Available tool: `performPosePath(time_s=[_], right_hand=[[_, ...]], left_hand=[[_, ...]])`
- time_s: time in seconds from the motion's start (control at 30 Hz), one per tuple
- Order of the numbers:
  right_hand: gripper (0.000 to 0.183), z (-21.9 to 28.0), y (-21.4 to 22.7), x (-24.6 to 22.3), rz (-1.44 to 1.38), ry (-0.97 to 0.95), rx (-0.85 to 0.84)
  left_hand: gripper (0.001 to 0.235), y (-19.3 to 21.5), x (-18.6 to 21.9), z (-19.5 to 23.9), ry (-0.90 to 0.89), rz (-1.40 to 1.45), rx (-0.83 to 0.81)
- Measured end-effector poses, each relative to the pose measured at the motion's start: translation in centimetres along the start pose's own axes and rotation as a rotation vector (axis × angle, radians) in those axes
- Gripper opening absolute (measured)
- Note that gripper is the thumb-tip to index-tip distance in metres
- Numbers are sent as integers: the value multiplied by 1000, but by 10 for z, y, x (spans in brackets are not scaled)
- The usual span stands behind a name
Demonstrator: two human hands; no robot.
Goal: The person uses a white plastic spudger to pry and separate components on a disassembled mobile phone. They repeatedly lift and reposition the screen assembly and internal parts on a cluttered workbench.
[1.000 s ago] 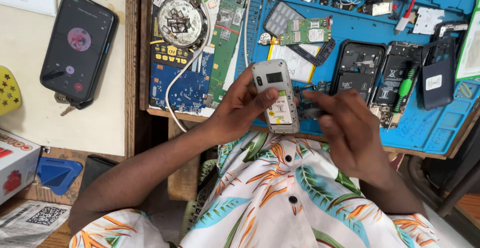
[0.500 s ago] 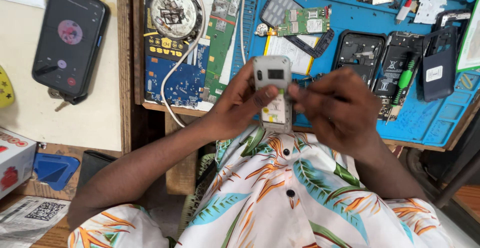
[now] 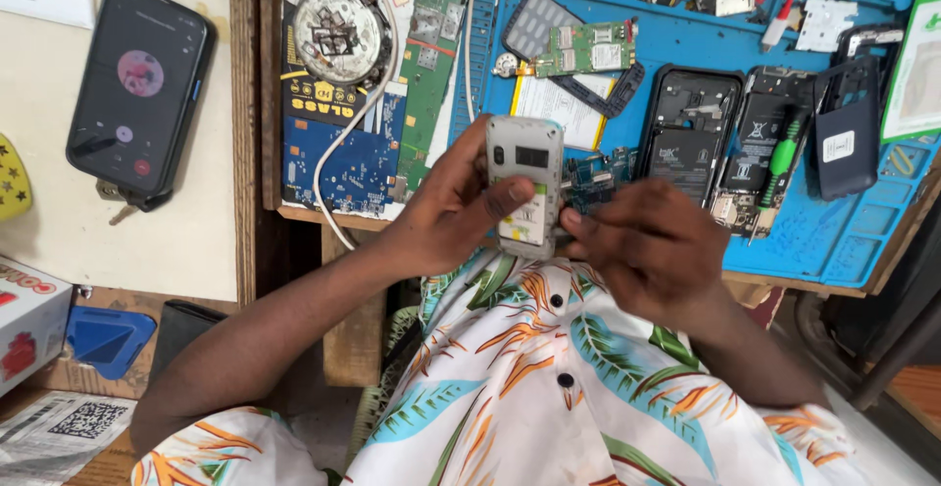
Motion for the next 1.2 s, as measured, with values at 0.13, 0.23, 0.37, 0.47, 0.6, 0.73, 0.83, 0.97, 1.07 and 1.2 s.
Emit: performPosePath(time_s=[0.13, 0.23, 0.37, 0.47, 0.6, 0.73, 0.83, 0.97, 1.07, 1.2], right_hand=[[22, 9, 7, 11, -35, -102, 35], [24, 11, 12, 27, -97, -123, 80], [23, 18, 3, 17, 9, -91, 98], [25, 28, -12, 8, -15, -152, 104], [24, 31, -12, 5, -31, -189, 161], [20, 14, -4, 14, -6, -203, 164], [17, 3, -2, 19, 26, -209, 146], [17, 8, -2, 19, 73, -196, 178], [20, 26, -5, 13, 179, -206, 170], [19, 41, -15, 6, 167, -211, 170]], left_hand=[[44, -9, -1, 0, -5, 39, -79], [45, -15, 0, 3, -35, 66, -95], [43, -9, 4, 2, -32, 86, -65], [39, -1, 2, 2, -29, 70, -23], [35, -1, -3, 2, -37, -34, 24], [38, -10, -10, 2, 1, -31, 29], [38, -12, -12, 2, 16, -59, 36], [31, -18, -21, 1, 18, 4, 30], [30, -17, -30, -1, 62, 45, 53], [27, 3, -13, 0, -72, 59, 129]])
Point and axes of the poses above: each hand's wrist, its own z-axis away from the middle knuckle, its own y-axis out of the back of the hand, x = y × z, the point moved 8 cm from there along -z, towards the middle knuckle, and after that the axes turned 9 degrees about -x, right-handed, at the moved point
